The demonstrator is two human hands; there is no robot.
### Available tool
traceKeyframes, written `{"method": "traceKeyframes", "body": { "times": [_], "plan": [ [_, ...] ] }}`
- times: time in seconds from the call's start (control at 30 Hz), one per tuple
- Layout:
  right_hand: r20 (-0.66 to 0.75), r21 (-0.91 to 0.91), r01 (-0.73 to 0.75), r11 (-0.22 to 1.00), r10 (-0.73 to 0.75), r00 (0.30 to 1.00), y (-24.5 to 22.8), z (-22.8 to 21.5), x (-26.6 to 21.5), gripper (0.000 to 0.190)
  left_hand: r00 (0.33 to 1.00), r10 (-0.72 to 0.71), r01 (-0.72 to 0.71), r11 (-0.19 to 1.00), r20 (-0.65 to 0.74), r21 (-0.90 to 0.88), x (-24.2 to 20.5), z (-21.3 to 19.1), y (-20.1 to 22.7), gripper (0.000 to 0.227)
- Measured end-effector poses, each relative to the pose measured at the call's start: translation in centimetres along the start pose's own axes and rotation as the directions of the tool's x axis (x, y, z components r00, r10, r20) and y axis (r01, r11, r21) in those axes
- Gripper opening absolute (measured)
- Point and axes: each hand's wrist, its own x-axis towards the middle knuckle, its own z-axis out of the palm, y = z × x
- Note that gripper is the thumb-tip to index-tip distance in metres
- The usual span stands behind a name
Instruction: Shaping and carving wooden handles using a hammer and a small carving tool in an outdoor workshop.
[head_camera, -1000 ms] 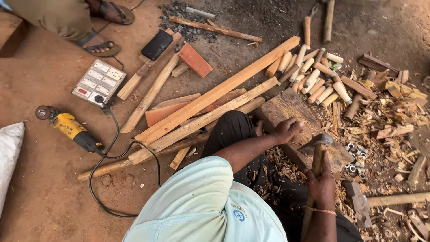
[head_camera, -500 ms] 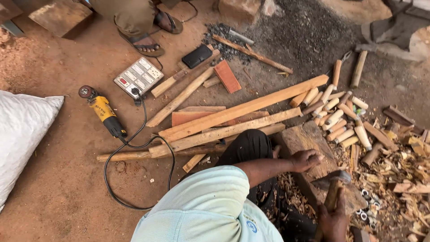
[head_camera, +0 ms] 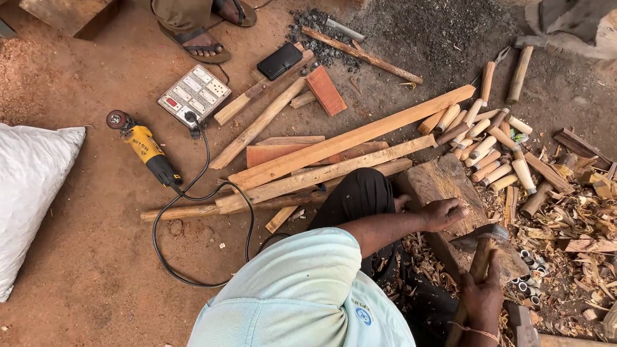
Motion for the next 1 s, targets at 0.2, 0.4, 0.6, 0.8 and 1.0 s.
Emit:
{"method": "traceKeyframes", "body": {
  "times": [0.2,0.4,0.6,0.8,1.0],
  "plan": [
    [0.014,-0.038,-0.019,0.999,0.019,1.000,-0.1,-0.4,0.2,0.097,0.997,0.072,-0.070,0.996,-0.030,0.059,0.8,0.7,-1.9,0.066],
    [0.034,-0.069,-0.140,0.988,0.143,0.989,-0.3,-0.3,0.4,0.100,0.996,-0.061,0.058,0.997,0.057,0.058,0.1,-0.6,0.4,0.070],
    [0.042,-0.055,-0.083,0.995,0.086,0.995,0.4,0.1,0.9,0.099,1.000,0.007,-0.007,1.000,-0.002,0.027,0.8,0.1,-0.9,0.075],
    [0.034,-0.017,-0.015,1.000,0.015,0.999,3.1,0.4,1.8,0.100,0.998,-0.049,0.048,0.999,0.033,0.017,1.1,-0.3,0.0,0.075],
    [0.053,-0.039,-0.036,0.999,0.038,0.998,1.2,-0.3,1.4,0.097,0.999,-0.040,0.039,0.998,0.022,0.050,2.4,0.5,-1.8,0.073]
  ]
}}
